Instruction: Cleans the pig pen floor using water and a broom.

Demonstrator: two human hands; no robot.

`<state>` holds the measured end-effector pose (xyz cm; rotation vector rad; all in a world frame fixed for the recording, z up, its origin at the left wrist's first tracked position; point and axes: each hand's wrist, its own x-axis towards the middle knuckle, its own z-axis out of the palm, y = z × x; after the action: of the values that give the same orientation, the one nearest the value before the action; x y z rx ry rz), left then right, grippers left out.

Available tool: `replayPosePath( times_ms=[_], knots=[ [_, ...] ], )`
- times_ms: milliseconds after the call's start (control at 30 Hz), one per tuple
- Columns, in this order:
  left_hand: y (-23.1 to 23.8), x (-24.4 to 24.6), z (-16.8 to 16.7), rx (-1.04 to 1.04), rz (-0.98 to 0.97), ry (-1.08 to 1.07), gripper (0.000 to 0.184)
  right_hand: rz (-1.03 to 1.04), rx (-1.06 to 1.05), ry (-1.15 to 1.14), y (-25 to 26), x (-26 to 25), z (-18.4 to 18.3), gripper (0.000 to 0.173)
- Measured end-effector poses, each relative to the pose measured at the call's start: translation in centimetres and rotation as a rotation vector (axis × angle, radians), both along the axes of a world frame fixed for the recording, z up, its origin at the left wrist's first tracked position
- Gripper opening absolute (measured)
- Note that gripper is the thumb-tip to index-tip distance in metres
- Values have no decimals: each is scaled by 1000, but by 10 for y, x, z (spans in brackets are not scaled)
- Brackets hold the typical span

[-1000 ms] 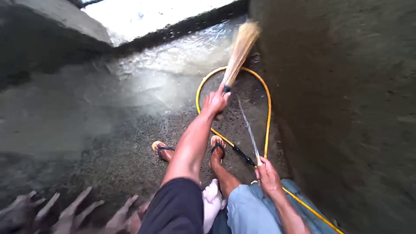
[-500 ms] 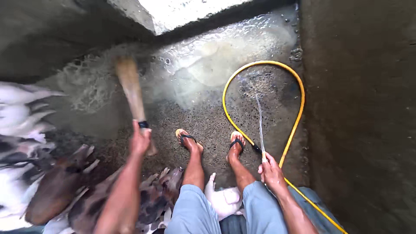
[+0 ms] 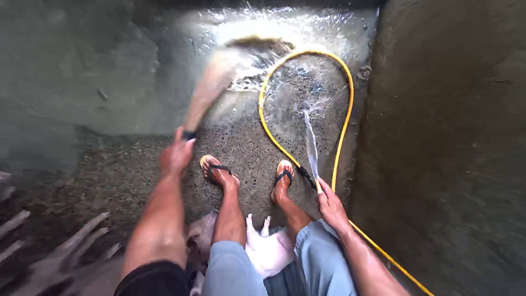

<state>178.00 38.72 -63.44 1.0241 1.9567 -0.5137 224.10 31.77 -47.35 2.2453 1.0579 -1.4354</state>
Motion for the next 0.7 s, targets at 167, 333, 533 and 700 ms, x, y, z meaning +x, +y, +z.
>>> replayPosePath(
  times_ms=[167,333,533,700],
  knots=[
    [-62,-85,113,44,389,203,74,147,-157,-77,-8,55,49,48],
    [10,57,183,-14,251,-159,75,-19,-343,-277,-53,135,126,46],
    [171,263,85,36,-279,-562,62,-121,-59,-239,39,140,79,47],
    [169,143,28,23,19,-256,61,-257,55,69,130,112,65,49]
  ],
)
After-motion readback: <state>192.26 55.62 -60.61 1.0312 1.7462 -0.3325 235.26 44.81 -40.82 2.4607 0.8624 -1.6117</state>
